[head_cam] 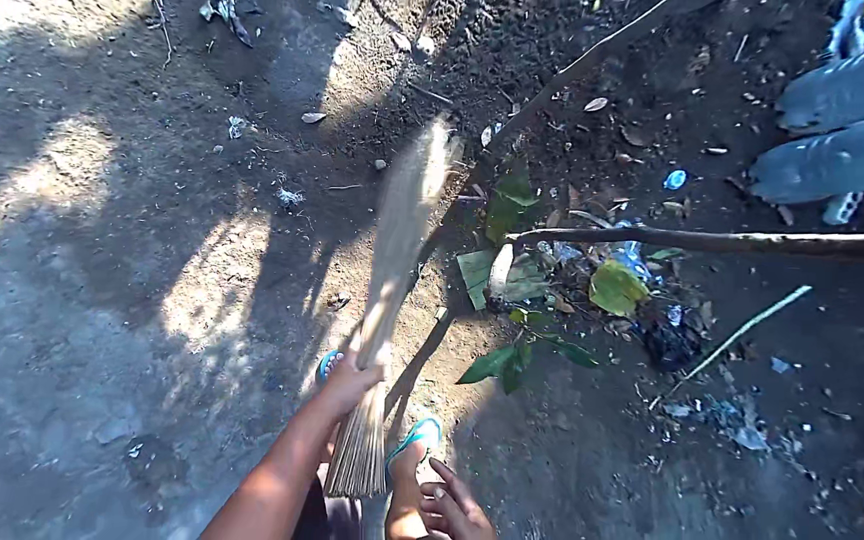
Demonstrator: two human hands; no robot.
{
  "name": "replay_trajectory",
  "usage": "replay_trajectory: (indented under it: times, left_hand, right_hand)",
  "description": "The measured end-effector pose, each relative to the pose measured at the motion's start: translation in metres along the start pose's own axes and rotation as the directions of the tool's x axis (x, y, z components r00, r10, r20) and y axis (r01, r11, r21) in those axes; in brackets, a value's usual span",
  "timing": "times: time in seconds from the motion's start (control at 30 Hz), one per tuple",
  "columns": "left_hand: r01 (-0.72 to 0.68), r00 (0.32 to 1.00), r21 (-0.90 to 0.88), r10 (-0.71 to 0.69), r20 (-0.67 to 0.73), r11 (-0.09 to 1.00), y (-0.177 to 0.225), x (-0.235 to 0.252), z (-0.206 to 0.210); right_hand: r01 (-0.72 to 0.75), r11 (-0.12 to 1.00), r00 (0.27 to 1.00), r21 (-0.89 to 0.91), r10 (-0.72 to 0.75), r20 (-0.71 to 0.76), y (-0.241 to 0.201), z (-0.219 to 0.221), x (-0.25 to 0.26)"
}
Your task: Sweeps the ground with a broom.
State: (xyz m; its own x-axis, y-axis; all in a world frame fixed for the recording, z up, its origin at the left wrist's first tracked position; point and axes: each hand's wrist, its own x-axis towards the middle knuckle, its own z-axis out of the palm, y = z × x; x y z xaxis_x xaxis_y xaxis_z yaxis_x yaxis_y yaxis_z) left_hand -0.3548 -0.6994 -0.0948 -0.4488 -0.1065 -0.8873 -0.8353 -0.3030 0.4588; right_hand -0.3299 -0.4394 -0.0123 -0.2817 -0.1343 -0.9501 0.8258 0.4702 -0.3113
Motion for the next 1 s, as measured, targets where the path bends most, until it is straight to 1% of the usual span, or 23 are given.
replay_trajectory:
  times: [0.07,0.1,0.13,0.17,0.2,0.27,0.3,0.37,0.43,0.47,0.5,0.53,0.57,0.6,0.67,0.7,0.73,0.8,0.87,0.9,0.93,0.97,1.0]
  left_hand:
    - [0.069,0.979,-0.089,-0.085,-0.186,0.994,-0.038,-0.009,-0.003]
    - [0.114,0.957,-0.137,-0.146,-0.250,0.984,-0.058,-0.009,0.001]
    - [0.164,0.938,-0.176,-0.209,-0.278,0.971,-0.078,-0.009,0.009]
    - [0.231,0.924,-0.183,-0.274,-0.266,0.956,-0.097,-0.015,0.023]
    - [0.305,0.918,-0.152,-0.333,-0.214,0.940,-0.111,-0.022,0.040]
    - [0.351,0.935,-0.072,-0.353,-0.020,0.934,-0.129,-0.032,0.082]
    - [0.364,0.930,-0.092,-0.356,0.096,0.927,-0.134,-0.048,0.106]
    - [0.344,0.926,-0.273,-0.277,0.255,0.898,-0.133,-0.079,0.150]
    - [0.295,0.944,-0.456,-0.184,0.273,0.840,-0.143,-0.103,0.190]
    - [0.269,0.954,-0.497,-0.159,0.253,0.825,-0.151,-0.113,0.207]
    - [0.227,0.967,-0.498,-0.136,0.214,0.837,-0.159,-0.121,0.220]
    - [0.166,0.983,-0.453,-0.109,0.150,0.876,-0.166,-0.127,0.228]
    - [0.091,0.995,-0.354,-0.071,0.068,0.931,-0.172,-0.132,0.232]
    - [0.007,0.999,-0.219,-0.017,-0.047,0.976,-0.180,-0.137,0.233]
    - [-0.105,0.959,0.037,0.111,-0.259,0.994,-0.198,-0.142,0.232]
    - [-0.133,0.935,0.135,0.170,-0.310,0.982,-0.208,-0.142,0.232]
    - [-0.156,0.921,0.228,0.225,-0.318,0.961,-0.216,-0.142,0.232]
    - [-0.167,0.926,0.349,0.268,-0.265,0.922,-0.223,-0.142,0.233]
    - [-0.144,0.938,0.420,0.259,-0.232,0.896,-0.232,-0.143,0.233]
    - [-0.136,0.936,0.456,0.264,-0.231,0.880,-0.239,-0.143,0.229]
    - [-0.129,0.932,0.493,0.275,-0.238,0.861,-0.247,-0.143,0.224]
    - [-0.116,0.926,0.524,0.282,-0.249,0.844,-0.253,-0.144,0.217]
    - [-0.089,0.927,0.554,0.272,-0.259,0.828,-0.257,-0.146,0.208]
  right_hand:
    - [0.009,1.000,1.000,0.008,-0.008,-0.015,0.006,-0.015,0.001]
    - [0.019,1.000,0.999,0.010,-0.018,-0.030,0.011,-0.024,0.002]
    - [0.030,0.999,0.999,0.019,-0.029,-0.038,0.018,-0.033,0.005]
    - [0.036,0.999,0.998,0.029,-0.034,-0.047,0.028,-0.041,0.006]
    - [0.037,0.999,0.998,0.035,-0.035,-0.056,0.036,-0.049,0.007]
    - [0.043,0.998,0.995,0.039,-0.039,-0.096,0.048,-0.063,0.012]
    - [0.028,0.999,0.993,0.039,-0.023,-0.117,0.060,-0.070,0.009]
    - [0.002,1.000,0.992,0.029,0.002,-0.123,0.077,-0.082,0.002]
    - [-0.022,0.999,0.997,0.045,0.025,-0.069,0.090,-0.087,-0.008]
    - [-0.029,0.997,0.999,0.070,0.031,-0.028,0.095,-0.088,-0.015]
    - [-0.034,0.994,0.999,0.105,0.034,0.004,0.100,-0.088,-0.019]
    - [-0.041,0.986,0.999,0.159,0.041,0.006,0.102,-0.086,-0.023]
    - [-0.057,0.976,0.998,0.212,0.048,0.044,0.105,-0.086,-0.025]
    - [-0.077,0.965,0.992,0.252,0.048,0.119,0.108,-0.088,-0.026]
    - [-0.131,0.939,0.959,0.319,0.038,0.282,0.112,-0.091,-0.019]
    - [-0.163,0.932,0.942,0.323,0.049,0.333,0.112,-0.092,-0.011]
    - [-0.184,0.936,0.931,0.301,0.067,0.360,0.109,-0.095,0.000]
    - [-0.184,0.948,0.930,0.260,0.083,0.358,0.094,-0.114,0.036]
    - [-0.111,0.930,0.967,0.351,0.019,0.256,0.080,-0.147,0.084]
    - [-0.033,0.902,0.978,0.431,-0.059,0.199,0.072,-0.170,0.107]
    - [0.044,0.865,0.994,0.499,-0.089,0.067,0.061,-0.192,0.123]
    - [0.117,0.875,0.991,0.470,-0.074,-0.110,0.046,-0.214,0.134]
    - [0.165,0.909,0.965,0.383,-0.068,-0.255,0.032,-0.234,0.145]
